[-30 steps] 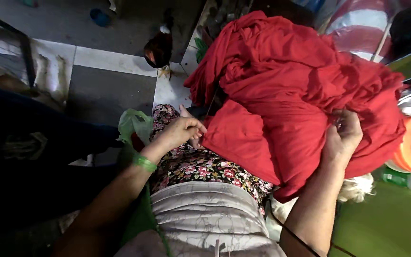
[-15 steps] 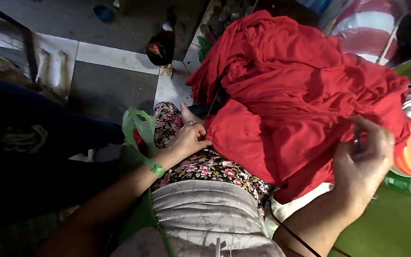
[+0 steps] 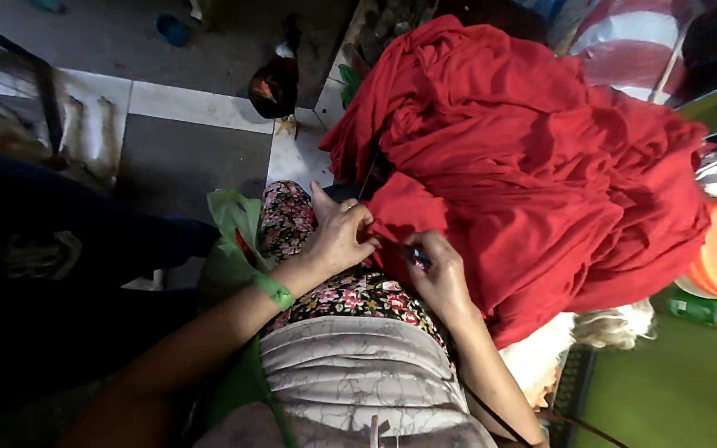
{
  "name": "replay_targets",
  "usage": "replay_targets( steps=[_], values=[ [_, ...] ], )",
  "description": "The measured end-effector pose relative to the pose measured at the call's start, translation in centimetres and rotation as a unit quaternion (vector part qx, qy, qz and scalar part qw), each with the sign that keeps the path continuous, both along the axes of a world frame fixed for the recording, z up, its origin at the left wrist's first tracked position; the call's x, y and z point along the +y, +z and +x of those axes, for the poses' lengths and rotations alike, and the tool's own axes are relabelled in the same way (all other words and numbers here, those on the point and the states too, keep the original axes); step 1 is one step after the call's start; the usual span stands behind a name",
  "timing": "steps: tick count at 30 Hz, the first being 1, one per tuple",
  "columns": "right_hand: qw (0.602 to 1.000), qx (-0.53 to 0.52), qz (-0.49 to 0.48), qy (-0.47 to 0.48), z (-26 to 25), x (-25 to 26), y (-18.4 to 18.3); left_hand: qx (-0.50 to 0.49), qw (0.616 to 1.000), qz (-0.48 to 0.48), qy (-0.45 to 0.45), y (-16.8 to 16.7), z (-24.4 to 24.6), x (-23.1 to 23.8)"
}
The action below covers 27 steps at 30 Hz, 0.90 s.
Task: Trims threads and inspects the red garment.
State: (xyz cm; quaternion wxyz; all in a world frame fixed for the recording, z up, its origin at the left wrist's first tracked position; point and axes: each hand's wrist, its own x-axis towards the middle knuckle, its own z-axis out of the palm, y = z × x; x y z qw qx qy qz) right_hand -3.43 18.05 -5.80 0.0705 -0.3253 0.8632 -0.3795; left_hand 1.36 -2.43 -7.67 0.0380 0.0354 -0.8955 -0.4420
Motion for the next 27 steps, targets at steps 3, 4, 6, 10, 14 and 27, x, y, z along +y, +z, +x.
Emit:
replay_targets(
  steps=[3, 4, 6, 10, 14, 27],
  values=[
    [0.994, 0.091, 0.017, -0.055, -0.4, 2.0, 0.6, -0.041, 0.996, 0.014, -0.072, 0.1, -0.4, 0.9],
    [0.991, 0.102, 0.048, -0.077, -0.3, 2.6, 0.8, -0.05, 0.993, 0.014, -0.103, 0.1, -0.5, 1.0],
    [0.986, 0.08, 0.105, -0.099, 0.2, 3.5, 0.7, -0.092, 0.982, 0.014, -0.167, 0.2, -0.6, 0.9],
    [0.989, 0.065, 0.09, -0.094, 1.4, 4.8, 0.1, -0.156, 0.959, 0.039, -0.234, -0.2, -0.5, -0.1],
    [0.986, 0.1, 0.051, -0.123, 1.6, 4.6, -0.6, -0.072, 0.979, 0.091, -0.166, 1.1, -0.9, -0.1],
    [0.99, -0.004, -0.015, -0.139, -0.9, 2.8, -0.3, -0.046, 0.98, 0.057, -0.187, -0.6, -3.4, 3.3]
  ],
)
